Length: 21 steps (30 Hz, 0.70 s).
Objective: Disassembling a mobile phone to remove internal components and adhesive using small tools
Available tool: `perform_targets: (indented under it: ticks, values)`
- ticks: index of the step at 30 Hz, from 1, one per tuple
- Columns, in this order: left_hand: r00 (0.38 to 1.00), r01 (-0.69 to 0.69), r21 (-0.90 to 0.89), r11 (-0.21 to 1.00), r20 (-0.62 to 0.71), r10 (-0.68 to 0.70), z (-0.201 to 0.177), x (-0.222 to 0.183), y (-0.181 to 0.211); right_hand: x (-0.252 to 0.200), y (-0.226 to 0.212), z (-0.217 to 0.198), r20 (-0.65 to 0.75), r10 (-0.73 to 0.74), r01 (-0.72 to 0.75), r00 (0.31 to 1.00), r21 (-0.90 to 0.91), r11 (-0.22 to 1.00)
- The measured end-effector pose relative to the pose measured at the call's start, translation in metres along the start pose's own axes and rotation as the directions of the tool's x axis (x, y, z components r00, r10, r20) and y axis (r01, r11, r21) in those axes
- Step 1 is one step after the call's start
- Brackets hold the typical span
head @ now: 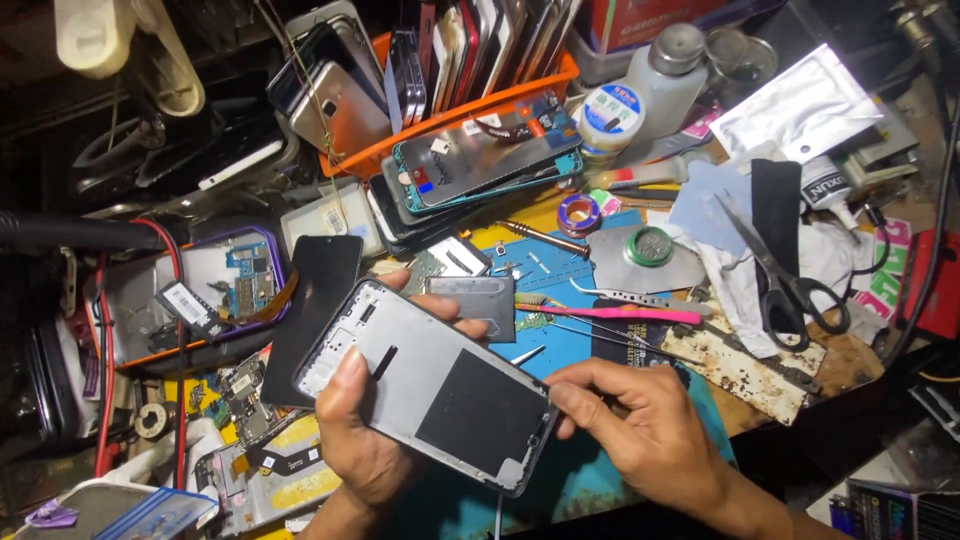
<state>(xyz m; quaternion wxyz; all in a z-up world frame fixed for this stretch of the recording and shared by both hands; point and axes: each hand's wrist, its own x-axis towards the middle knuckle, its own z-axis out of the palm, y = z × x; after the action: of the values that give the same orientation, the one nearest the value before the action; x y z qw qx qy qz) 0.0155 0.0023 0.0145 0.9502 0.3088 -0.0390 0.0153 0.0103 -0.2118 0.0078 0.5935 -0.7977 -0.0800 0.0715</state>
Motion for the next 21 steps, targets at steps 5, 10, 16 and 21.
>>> perform_targets:
  ticks: [5,10,16,21]
  values:
    - [0.995,-0.024,0.056,0.998,-0.1,0.03,0.001,0.018,0.004,0.024,0.014,-0.033,-0.044,-0.331,0.274,0.942,-0.465,0.842]
    - [0.979,0.013,0.081,0.997,-0.206,0.004,-0.005,0.032,0.004,0.038,0.038,-0.051,0.177,-0.513,0.404,0.84,-0.835,0.374]
    - [0.946,0.087,0.016,0.996,-0.316,-0.078,-0.014,0.032,0.001,0.036,0.034,-0.051,0.169,-0.524,0.453,0.834,-0.753,0.477]
    - [0.97,-0.075,0.053,0.996,-0.229,0.085,-0.013,0.034,0.004,0.011,0.006,-0.049,0.195,-0.584,0.589,0.788,-0.515,0.623]
